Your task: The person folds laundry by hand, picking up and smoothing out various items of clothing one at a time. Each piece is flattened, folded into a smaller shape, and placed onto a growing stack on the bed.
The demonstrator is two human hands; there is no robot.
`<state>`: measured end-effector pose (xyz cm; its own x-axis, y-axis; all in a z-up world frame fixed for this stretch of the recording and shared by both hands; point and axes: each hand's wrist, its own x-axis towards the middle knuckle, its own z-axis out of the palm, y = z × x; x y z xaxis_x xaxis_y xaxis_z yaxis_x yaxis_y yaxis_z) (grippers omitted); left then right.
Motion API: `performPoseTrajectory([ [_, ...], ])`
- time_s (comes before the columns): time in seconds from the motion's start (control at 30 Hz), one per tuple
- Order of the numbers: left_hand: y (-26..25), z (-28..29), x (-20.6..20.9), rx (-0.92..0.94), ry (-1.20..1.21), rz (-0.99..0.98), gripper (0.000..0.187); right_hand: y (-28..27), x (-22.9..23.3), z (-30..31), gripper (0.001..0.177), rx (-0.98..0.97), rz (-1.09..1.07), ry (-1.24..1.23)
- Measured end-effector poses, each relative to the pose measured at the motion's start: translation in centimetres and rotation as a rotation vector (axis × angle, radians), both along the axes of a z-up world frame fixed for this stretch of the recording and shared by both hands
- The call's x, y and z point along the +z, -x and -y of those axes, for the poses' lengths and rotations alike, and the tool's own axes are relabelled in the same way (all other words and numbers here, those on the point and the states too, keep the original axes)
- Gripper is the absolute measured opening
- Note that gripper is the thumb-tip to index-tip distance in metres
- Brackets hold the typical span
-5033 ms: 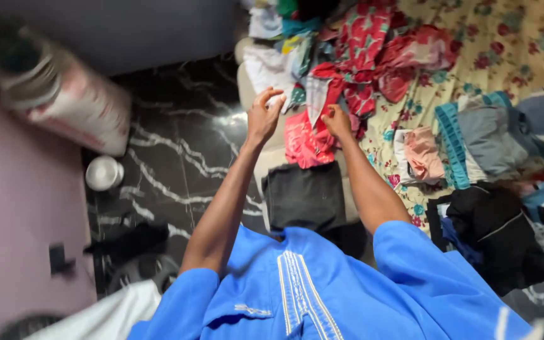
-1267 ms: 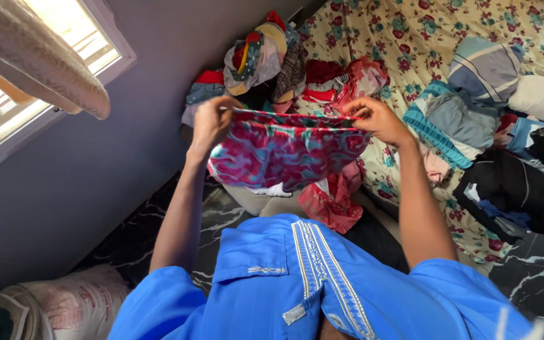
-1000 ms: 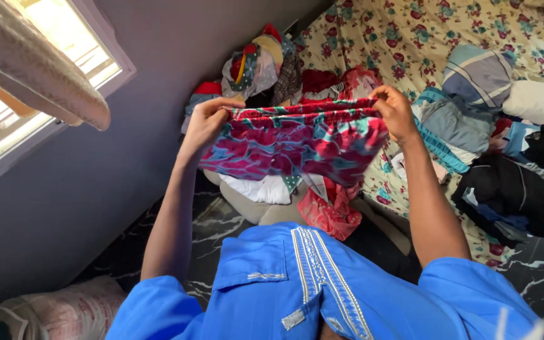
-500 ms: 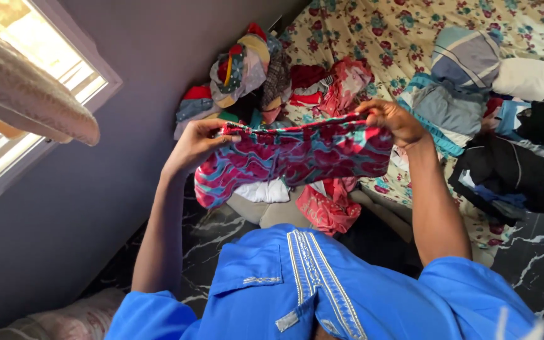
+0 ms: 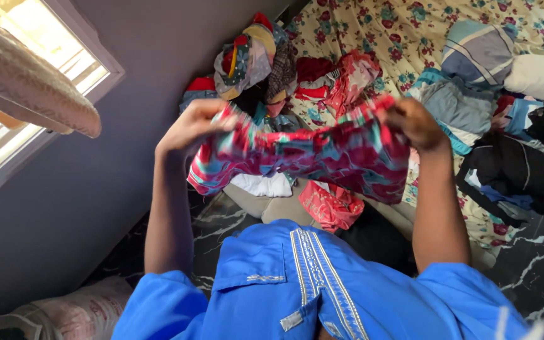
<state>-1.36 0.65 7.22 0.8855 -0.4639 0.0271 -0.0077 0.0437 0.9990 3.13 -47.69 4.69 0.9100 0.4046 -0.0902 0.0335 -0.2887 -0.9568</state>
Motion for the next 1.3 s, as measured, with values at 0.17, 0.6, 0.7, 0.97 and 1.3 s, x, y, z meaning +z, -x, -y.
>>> performPoseTrajectory([
  [0.17, -5.5, 5.7, -7.3, 0.366, -0.189, 0.222, 0.03, -2.1, -3.2, -5.7, 0.046, -0.408, 0.333, 0.018],
  [0.6, -2.2, 18.2, -6.8, 0.45, 0.246, 0.223, 0.04, 5.2, -4.5, -15.9, 0.037, -0.337, 0.734, -0.051],
  [0.7, -2.9, 14.9, -6.5, 0.312, 0.258, 0.326, 0.029, 6.4, 2.0, -16.0, 0.044, -0.392, 1.038, 0.117],
  [0.97, -2.3, 8.8, -4.0, 0.024, 0.018, 0.313, 0.033, -1.3, -8.2, -7.4, 0.028, -0.065, 0.101, -0.17],
  [1.3, -2.1, 6.5, -5.6, 0.327, 0.282, 0.122, 0.056, -2.4, -8.3, -6.6, 0.023, 0.268, -0.225, -0.389],
])
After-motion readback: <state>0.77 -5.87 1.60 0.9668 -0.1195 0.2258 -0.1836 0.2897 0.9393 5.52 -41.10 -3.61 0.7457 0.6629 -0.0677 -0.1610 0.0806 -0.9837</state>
